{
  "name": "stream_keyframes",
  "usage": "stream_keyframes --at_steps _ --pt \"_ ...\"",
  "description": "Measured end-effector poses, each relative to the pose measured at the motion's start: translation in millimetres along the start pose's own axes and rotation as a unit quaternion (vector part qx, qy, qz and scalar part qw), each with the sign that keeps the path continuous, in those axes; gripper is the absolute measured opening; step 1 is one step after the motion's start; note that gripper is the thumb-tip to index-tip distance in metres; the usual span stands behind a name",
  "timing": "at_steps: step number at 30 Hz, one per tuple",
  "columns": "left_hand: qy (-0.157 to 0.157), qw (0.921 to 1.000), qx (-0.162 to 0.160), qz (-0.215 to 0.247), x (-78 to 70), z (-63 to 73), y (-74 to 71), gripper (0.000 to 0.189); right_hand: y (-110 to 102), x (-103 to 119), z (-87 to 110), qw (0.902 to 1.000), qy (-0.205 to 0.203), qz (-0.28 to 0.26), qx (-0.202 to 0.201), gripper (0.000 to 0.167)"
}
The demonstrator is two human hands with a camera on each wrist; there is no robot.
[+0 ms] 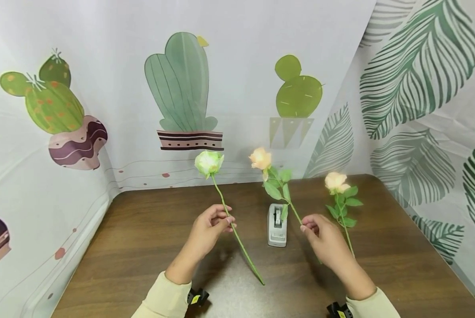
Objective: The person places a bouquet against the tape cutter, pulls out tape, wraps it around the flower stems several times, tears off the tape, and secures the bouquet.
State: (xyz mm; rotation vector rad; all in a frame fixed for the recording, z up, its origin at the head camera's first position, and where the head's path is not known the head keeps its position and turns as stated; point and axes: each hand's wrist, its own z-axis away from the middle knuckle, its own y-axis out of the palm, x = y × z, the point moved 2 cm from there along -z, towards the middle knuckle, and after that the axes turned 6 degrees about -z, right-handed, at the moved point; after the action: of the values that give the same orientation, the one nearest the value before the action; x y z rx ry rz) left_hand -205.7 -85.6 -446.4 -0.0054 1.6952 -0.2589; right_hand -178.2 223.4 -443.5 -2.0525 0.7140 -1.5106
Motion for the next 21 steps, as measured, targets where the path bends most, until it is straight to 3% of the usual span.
stream_keyframes --at_steps 10,21 --pt "-0.017 0.9997 0.019 -0.003 -0.1 1.0 2.1 0.020 20 19 -1.9 0.9985 -0.005 -0.054 0.011 0.010" --pt "-0.011 0.9995 0.023 0.021 -0.5 1.2 4.3 0.019 45 35 -5.6 0.9845 0.001 -0.165 0.059 0.009"
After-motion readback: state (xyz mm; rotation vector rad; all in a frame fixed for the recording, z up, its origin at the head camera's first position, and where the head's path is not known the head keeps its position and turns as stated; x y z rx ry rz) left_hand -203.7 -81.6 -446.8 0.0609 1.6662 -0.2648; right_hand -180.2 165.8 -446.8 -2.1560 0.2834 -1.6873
